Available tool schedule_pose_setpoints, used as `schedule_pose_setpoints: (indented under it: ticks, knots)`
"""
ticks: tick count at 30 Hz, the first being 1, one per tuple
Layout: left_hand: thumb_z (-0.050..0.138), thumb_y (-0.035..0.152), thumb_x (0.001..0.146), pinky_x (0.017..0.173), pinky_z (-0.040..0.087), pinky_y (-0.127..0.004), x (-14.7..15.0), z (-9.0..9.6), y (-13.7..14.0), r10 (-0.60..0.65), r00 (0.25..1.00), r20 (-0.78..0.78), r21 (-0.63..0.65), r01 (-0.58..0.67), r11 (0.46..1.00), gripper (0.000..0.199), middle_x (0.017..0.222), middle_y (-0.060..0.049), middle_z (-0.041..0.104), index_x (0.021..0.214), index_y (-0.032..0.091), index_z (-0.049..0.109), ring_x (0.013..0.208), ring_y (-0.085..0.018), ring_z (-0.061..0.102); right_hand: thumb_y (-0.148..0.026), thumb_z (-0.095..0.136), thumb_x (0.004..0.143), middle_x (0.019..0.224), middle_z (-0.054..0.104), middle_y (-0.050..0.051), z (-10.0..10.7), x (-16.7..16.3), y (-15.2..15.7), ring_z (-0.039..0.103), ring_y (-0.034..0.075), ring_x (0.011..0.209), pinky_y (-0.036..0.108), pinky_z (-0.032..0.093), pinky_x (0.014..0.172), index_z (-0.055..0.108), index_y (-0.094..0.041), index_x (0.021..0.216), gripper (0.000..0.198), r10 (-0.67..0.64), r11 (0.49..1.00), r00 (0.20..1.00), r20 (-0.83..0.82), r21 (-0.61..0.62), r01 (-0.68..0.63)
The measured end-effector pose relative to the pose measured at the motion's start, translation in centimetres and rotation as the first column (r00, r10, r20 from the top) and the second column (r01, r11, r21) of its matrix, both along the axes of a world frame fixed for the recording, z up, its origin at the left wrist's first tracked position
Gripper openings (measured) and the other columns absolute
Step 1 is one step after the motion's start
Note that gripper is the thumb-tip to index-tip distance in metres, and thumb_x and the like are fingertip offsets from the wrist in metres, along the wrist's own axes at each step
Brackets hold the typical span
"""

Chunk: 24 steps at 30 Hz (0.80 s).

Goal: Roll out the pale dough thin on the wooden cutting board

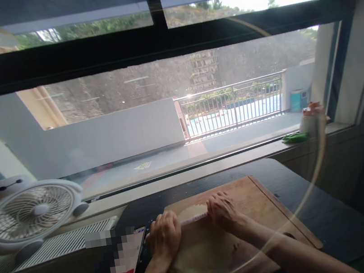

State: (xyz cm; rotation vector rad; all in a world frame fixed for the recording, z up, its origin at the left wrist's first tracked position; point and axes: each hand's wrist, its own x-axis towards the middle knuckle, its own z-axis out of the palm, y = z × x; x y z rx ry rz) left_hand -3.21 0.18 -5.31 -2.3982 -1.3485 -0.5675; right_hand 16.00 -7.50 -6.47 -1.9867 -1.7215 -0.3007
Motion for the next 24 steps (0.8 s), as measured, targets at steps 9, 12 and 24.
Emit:
schedule_pose_setpoints:
  ticks: [9, 12, 24]
  knots:
    - [0.028, 0.031, 0.089, 0.071, 0.036, -0.031, 4.7, 0.5, 4.6, 0.125, 0.992, 0.019, -0.237, -0.117, 0.964, 0.039, 0.086, -0.010, 0.067, 0.084, 0.017, 0.064, 0.081, -0.022, 0.061, -0.037, 0.040, 0.093, 0.082, 0.063, 0.004, 0.9, 0.1, 5.8, 0.058, 0.014, 0.076, 0.030, 0.044, 0.075, 0.061, -0.014, 0.085, 0.032, -0.076, 0.990, 0.996, -0.049, -0.127, 0.070]
    - [0.030, 0.030, 0.087, 0.070, 0.035, -0.032, 4.5, 0.0, 4.6, 0.080, 0.997, 0.021, -0.154, -0.076, 0.985, 0.037, 0.083, -0.010, 0.067, 0.080, 0.017, 0.064, 0.079, -0.022, 0.060, -0.036, 0.042, 0.092, 0.083, 0.062, 0.002, 0.7, 0.3, 5.9, 0.058, 0.014, 0.078, 0.030, 0.044, 0.072, 0.060, -0.016, 0.084, 0.028, -0.087, 0.990, 0.995, -0.051, -0.118, 0.081]
    - [0.031, 0.030, 0.090, 0.076, 0.033, -0.035, 0.2, -1.3, -2.2, -0.151, 0.987, 0.061, 0.065, 0.147, 0.987, 0.031, 0.080, -0.005, 0.057, 0.079, 0.021, 0.058, 0.081, -0.020, 0.050, -0.025, 0.036, 0.092, 0.090, 0.059, 0.001, -0.5, -0.6, -0.4, 0.048, 0.015, 0.086, 0.026, 0.032, 0.080, 0.056, -0.022, 0.077, 0.025, 0.000, 0.995, 0.999, -0.051, 0.095, 0.005]
